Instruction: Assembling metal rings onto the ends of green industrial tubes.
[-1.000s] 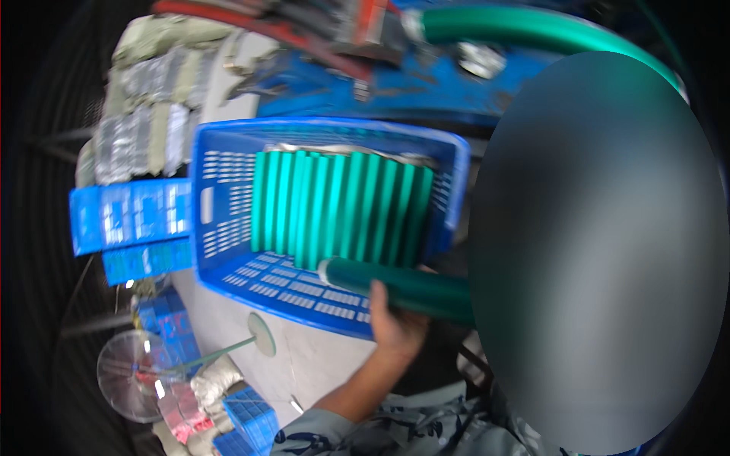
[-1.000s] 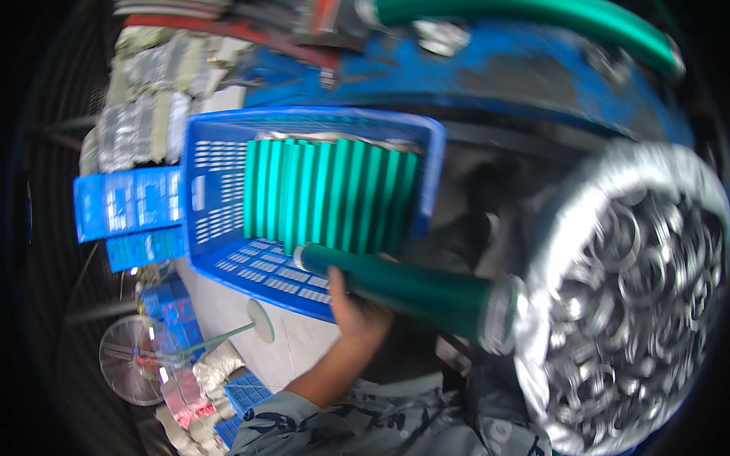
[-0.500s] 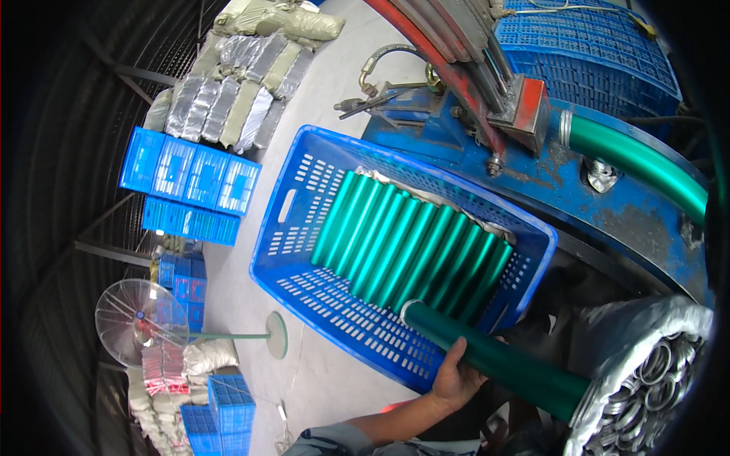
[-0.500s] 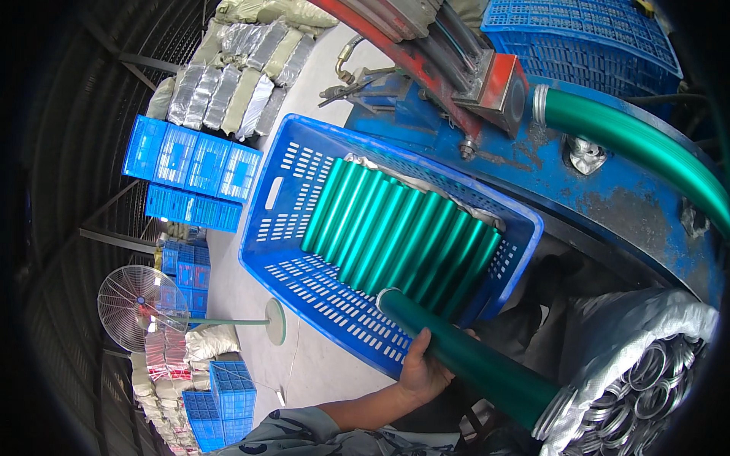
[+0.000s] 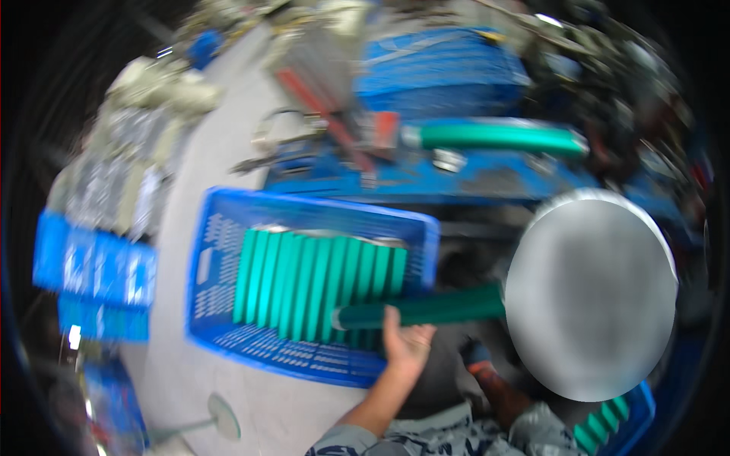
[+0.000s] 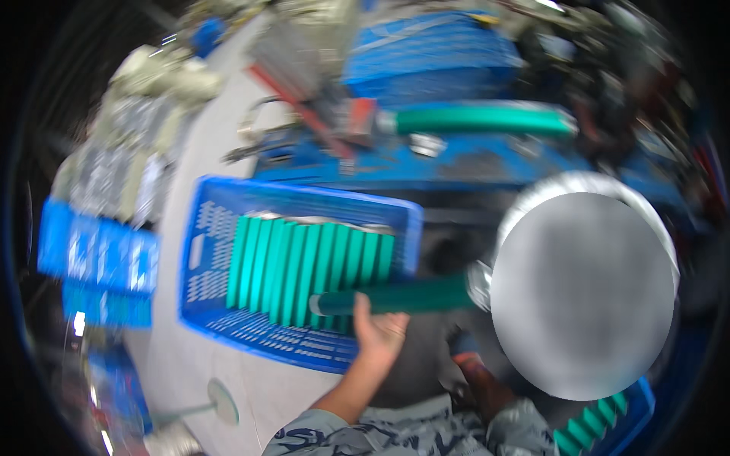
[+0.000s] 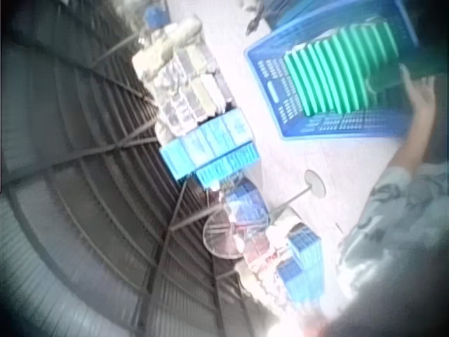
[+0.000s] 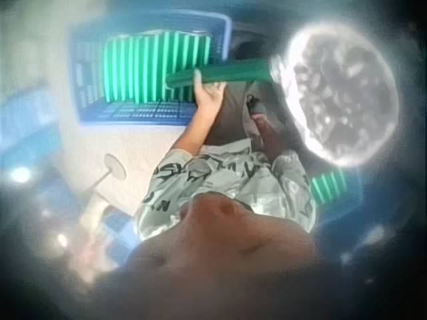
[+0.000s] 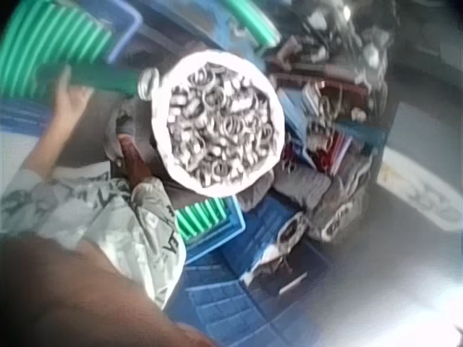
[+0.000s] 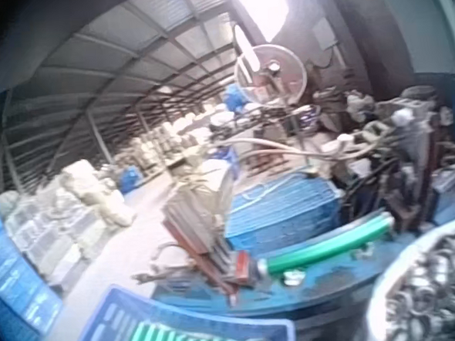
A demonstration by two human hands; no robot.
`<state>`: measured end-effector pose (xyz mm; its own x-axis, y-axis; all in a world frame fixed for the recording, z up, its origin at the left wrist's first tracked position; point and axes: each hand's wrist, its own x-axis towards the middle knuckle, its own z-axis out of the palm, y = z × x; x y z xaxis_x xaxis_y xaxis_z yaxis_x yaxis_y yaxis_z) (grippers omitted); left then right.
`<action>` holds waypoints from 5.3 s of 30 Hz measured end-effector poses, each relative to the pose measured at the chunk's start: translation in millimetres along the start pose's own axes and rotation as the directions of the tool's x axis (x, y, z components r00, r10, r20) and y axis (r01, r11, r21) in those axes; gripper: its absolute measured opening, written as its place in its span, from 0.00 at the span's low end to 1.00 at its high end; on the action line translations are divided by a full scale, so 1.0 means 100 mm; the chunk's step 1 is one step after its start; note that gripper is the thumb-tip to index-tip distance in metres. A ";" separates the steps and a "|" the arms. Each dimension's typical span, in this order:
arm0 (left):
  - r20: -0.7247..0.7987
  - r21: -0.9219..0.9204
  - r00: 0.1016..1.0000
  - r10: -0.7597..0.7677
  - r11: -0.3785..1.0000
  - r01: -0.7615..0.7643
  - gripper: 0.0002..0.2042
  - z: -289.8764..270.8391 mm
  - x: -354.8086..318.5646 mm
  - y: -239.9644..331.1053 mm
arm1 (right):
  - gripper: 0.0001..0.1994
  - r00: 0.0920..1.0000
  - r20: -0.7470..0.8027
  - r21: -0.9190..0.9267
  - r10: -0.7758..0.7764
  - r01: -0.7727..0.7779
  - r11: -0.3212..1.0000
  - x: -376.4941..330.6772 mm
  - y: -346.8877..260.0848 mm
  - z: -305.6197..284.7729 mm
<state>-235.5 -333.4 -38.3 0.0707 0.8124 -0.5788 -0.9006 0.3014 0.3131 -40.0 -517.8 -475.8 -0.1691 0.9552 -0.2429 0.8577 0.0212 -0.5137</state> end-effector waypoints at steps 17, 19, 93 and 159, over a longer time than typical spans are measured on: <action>0.304 0.126 0.950 0.069 0.986 -0.111 0.38 0.25 -1.30 -0.30 | 0.22 0.569 -0.821 -0.101 -0.041 -0.074 0.992 -2.49 -1.31 -5.63; 0.357 0.128 0.933 0.054 0.986 -0.107 0.37 0.37 -1.39 -0.32 | 0.21 0.561 -0.823 0.007 0.087 -0.144 0.990 -2.66 -1.27 -5.70; 0.152 0.643 0.982 -0.115 0.766 -0.010 0.50 2.99 2.73 -1.21 | 0.52 0.087 -0.658 0.656 0.748 0.554 0.513 -3.34 -1.28 -5.38; 0.814 0.562 0.574 0.093 -0.379 -0.735 0.20 0.36 0.34 -0.63 | 0.17 -0.158 -0.384 0.914 0.910 -0.207 0.350 -5.62 -0.42 -3.08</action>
<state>-161.4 -306.5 -50.8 0.3054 0.9005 0.3096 0.5305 -0.4309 0.7300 168.9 -964.5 -64.2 0.9934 -0.0183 -0.1131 -0.1088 -0.4598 -0.8813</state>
